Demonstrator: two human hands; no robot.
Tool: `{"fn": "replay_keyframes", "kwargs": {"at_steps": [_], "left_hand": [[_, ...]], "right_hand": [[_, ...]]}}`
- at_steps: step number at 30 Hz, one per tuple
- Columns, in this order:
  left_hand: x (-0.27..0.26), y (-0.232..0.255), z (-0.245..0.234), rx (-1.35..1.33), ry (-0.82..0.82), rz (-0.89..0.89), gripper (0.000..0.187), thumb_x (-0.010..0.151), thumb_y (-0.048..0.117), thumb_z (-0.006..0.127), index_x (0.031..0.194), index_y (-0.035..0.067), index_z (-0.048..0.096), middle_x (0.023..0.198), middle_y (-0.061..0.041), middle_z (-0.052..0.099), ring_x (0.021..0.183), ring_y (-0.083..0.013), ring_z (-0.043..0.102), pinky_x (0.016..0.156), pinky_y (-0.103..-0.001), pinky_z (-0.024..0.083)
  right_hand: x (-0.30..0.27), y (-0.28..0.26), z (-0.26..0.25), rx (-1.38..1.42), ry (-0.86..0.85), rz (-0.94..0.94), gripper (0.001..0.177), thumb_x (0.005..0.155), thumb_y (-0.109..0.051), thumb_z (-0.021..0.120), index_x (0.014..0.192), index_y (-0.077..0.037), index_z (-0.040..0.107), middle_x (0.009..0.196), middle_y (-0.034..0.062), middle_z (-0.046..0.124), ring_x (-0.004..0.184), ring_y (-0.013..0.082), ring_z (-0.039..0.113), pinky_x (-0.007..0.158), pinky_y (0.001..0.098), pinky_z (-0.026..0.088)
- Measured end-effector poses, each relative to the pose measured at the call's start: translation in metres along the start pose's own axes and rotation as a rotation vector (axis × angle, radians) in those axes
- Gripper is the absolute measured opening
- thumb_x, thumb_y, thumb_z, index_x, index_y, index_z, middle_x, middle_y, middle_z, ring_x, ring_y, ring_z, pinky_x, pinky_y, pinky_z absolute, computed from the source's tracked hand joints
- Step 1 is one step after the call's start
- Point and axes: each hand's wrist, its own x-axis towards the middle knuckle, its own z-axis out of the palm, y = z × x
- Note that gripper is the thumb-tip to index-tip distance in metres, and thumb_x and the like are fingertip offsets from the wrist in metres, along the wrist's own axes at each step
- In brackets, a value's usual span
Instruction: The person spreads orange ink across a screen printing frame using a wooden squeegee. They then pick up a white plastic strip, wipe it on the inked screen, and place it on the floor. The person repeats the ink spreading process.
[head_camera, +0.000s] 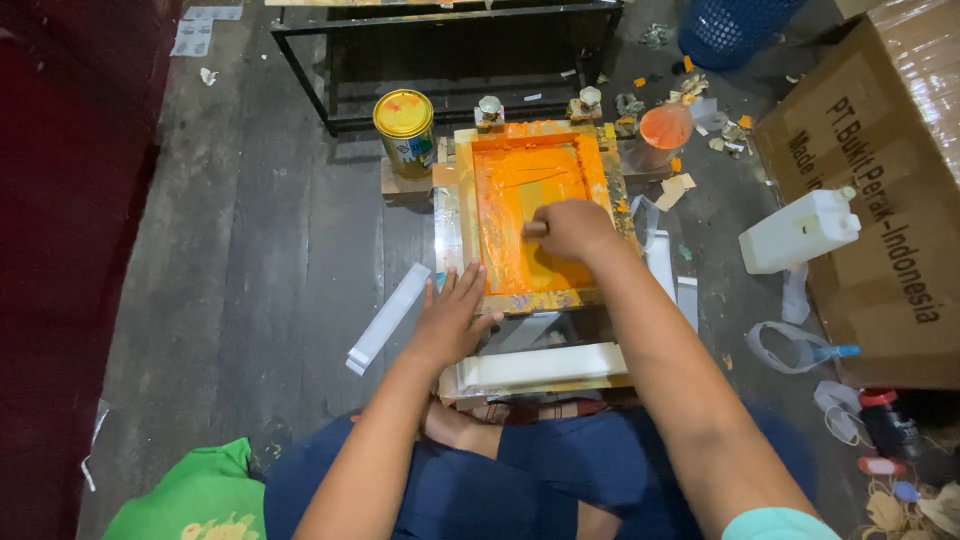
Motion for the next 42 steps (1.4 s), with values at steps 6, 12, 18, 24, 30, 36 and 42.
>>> {"fn": "replay_keyframes", "kwargs": {"at_steps": [6, 12, 18, 24, 30, 36, 42], "left_hand": [[0.007, -0.001, 0.001, -0.008, 0.069, -0.005, 0.073, 0.104, 0.05, 0.045, 0.163, 0.013, 0.024, 0.171, -0.007, 0.021, 0.156, -0.0351, 0.018, 0.125, -0.063, 0.005], [0.001, 0.0, 0.0, -0.003, 0.024, -0.002, 0.075, 0.104, 0.049, 0.049, 0.163, 0.011, 0.022, 0.171, -0.009, 0.018, 0.156, -0.0352, 0.017, 0.124, -0.064, 0.001], [-0.022, 0.013, -0.009, 0.023, -0.086, -0.027, 0.079, 0.104, 0.053, 0.045, 0.164, 0.009, 0.017, 0.172, -0.01, 0.009, 0.157, -0.0357, 0.014, 0.124, -0.065, 0.001], [-0.025, 0.013, -0.002, 0.032, -0.105, -0.032, 0.087, 0.101, 0.06, 0.046, 0.164, 0.007, 0.016, 0.172, -0.014, 0.01, 0.156, -0.0399, 0.012, 0.123, -0.066, 0.003], [-0.02, 0.011, -0.002, 0.043, -0.082, -0.01, 0.088, 0.102, 0.057, 0.047, 0.164, 0.004, 0.014, 0.172, -0.015, 0.008, 0.156, -0.0434, 0.011, 0.123, -0.067, 0.007], [0.004, -0.004, 0.002, -0.002, 0.038, 0.014, 0.079, 0.103, 0.049, 0.049, 0.163, 0.006, 0.021, 0.171, -0.011, 0.017, 0.154, -0.0435, 0.017, 0.122, -0.068, 0.01], [0.005, -0.009, 0.001, -0.003, 0.069, 0.021, 0.075, 0.104, 0.049, 0.047, 0.163, 0.009, 0.022, 0.171, -0.009, 0.02, 0.154, -0.0425, 0.02, 0.122, -0.068, 0.009]], "right_hand": [[0.052, 0.024, 0.046, -0.022, 0.205, -0.003, 0.045, 0.076, -0.015, 0.064, 0.119, -0.025, 0.074, 0.098, 0.0073, 0.075, 0.102, 0.0344, 0.072, 0.088, 0.0518, 0.056], [0.02, 0.009, 0.048, 0.006, 0.155, -0.004, 0.061, 0.071, -0.011, 0.077, 0.131, -0.013, 0.069, 0.108, 0.0127, 0.073, 0.107, 0.0374, 0.067, 0.091, 0.0517, 0.056], [-0.015, 0.014, 0.063, -0.017, 0.037, -0.018, 0.062, 0.075, -0.016, 0.079, 0.136, -0.018, 0.066, 0.115, 0.0117, 0.072, 0.114, 0.0375, 0.065, 0.095, 0.0536, 0.056], [-0.057, 0.0, 0.046, 0.093, -0.04, 0.051, 0.032, 0.077, -0.013, 0.07, 0.108, -0.016, 0.076, 0.098, 0.0132, 0.076, 0.103, 0.0388, 0.07, 0.089, 0.0486, 0.056], [-0.051, -0.005, 0.03, 0.066, -0.002, 0.059, 0.025, 0.077, -0.014, 0.067, 0.1, -0.017, 0.077, 0.093, 0.0149, 0.076, 0.102, 0.0412, 0.071, 0.089, 0.0517, 0.056], [0.013, 0.012, 0.031, 0.019, 0.189, 0.044, 0.027, 0.074, -0.019, 0.071, 0.1, -0.015, 0.075, 0.092, 0.0127, 0.073, 0.098, 0.0373, 0.072, 0.084, 0.0534, 0.057], [0.022, 0.003, 0.042, 0.009, 0.285, 0.021, 0.035, 0.071, -0.013, 0.07, 0.106, -0.015, 0.074, 0.092, 0.007, 0.067, 0.097, 0.0344, 0.068, 0.084, 0.0498, 0.056]]}}
